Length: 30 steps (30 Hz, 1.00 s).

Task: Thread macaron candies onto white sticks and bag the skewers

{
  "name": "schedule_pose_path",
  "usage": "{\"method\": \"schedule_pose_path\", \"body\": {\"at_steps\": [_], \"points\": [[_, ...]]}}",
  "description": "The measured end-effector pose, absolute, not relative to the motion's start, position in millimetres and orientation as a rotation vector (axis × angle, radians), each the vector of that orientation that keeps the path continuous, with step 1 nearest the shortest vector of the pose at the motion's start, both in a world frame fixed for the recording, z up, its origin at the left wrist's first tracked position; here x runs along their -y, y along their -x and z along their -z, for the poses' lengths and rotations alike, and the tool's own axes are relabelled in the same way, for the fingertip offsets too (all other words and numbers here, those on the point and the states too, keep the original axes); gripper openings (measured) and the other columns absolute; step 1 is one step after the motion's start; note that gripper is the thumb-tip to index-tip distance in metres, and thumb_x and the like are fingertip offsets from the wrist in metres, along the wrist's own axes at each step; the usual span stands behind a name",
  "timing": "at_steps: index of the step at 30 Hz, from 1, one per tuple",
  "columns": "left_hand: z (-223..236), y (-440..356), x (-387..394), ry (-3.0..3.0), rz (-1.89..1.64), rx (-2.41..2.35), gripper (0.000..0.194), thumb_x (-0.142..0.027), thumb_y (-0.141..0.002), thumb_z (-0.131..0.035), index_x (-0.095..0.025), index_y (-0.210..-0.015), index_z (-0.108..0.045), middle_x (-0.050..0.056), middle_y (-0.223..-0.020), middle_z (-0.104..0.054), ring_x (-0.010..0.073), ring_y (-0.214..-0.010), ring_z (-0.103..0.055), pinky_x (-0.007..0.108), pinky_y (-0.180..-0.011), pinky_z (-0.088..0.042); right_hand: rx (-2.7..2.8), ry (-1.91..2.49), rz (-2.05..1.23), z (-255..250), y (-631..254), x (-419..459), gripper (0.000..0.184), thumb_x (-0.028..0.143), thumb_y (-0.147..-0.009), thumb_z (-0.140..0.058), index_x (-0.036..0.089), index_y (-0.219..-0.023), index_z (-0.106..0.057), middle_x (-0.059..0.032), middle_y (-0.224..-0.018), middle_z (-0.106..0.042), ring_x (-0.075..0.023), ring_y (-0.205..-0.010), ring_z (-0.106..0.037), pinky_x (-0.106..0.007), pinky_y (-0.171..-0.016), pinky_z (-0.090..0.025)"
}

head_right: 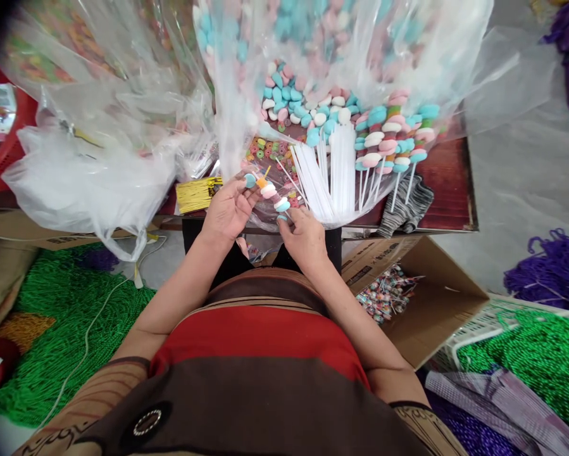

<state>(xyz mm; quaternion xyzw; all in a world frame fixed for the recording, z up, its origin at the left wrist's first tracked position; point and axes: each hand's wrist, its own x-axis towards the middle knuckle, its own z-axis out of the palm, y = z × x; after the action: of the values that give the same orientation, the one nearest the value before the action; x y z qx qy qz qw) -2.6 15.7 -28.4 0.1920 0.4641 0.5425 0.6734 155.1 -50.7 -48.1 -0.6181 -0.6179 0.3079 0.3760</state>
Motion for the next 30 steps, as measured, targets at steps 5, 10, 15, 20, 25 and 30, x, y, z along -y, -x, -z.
{"method": "schedule_pose_path", "body": {"at_steps": [5, 10, 15, 20, 25, 30], "points": [[21, 0, -10, -0.425, -1.202, -1.027, 0.020, -0.010, -0.084, -0.057, -0.017, -0.098, -0.069, 0.003, -0.090, -0.078, 0.0165, -0.105, -0.076, 0.032, -0.107, -0.056, 1.239, 1.498, -1.042, 38, -162, 49, 0.011, 0.032, -0.083, -0.068, 0.023, -0.081, -0.064, -0.0005, -0.075, -0.063, -0.0170, -0.070, -0.055, -0.030, -0.066, -0.044], [13, -12, 1, -0.451, -1.085, -0.973, 0.028, -0.007, -0.084, -0.057, -0.016, -0.108, -0.069, 0.006, -0.099, -0.079, 0.0195, -0.118, -0.073, 0.038, -0.114, -0.052, 1.018, 1.359, -1.021, 25, -160, 34, 0.015, 0.032, -0.083, -0.072, 0.025, -0.084, -0.060, 0.0001, -0.085, -0.066, -0.0153, -0.074, -0.057, -0.029, -0.068, -0.047], [8, -25, 9, -0.465, -1.026, -0.919, 0.028, -0.011, -0.087, -0.062, -0.017, -0.113, -0.070, 0.007, -0.113, -0.078, 0.0231, -0.127, -0.068, 0.041, -0.114, -0.052, 1.119, 1.409, -0.898, 35, -142, 23, 0.013, 0.029, -0.084, -0.069, 0.024, -0.083, -0.057, 0.0009, -0.081, -0.062, -0.0138, -0.068, -0.051, -0.029, -0.067, -0.046], [10, -29, 9, -0.514, -1.058, -0.902, 0.029, -0.022, -0.089, -0.072, -0.022, -0.118, -0.071, 0.003, -0.116, -0.077, 0.0230, -0.131, -0.065, 0.037, -0.110, -0.055, 1.277, 1.412, -0.829, 37, -137, 27, 0.009, 0.028, -0.088, -0.059, 0.024, -0.080, -0.058, -0.0006, -0.081, -0.058, -0.0161, -0.076, -0.052, -0.031, -0.072, -0.046], [18, -26, 7, -0.588, -1.055, -0.938, 0.031, -0.023, -0.085, -0.078, -0.024, -0.115, -0.073, 0.000, -0.110, -0.079, 0.0198, -0.122, -0.070, 0.033, -0.104, -0.058, 1.167, 1.367, -1.040, 33, -144, 27, 0.017, 0.040, -0.094, -0.058, 0.025, -0.091, -0.065, 0.0011, -0.070, -0.053, -0.0162, -0.067, -0.052, -0.029, -0.061, -0.043], [21, -22, 5, -0.619, -1.101, -1.025, 0.019, -0.024, -0.083, -0.080, -0.022, -0.101, -0.074, 0.000, -0.101, -0.080, 0.0193, -0.113, -0.074, 0.034, -0.100, -0.060, 1.075, 1.324, -1.204, 26, -151, 30, 0.033, 0.057, -0.093, -0.064, 0.026, -0.104, -0.068, 0.0039, -0.063, -0.053, -0.0120, -0.052, -0.046, -0.027, -0.050, -0.036]]}}
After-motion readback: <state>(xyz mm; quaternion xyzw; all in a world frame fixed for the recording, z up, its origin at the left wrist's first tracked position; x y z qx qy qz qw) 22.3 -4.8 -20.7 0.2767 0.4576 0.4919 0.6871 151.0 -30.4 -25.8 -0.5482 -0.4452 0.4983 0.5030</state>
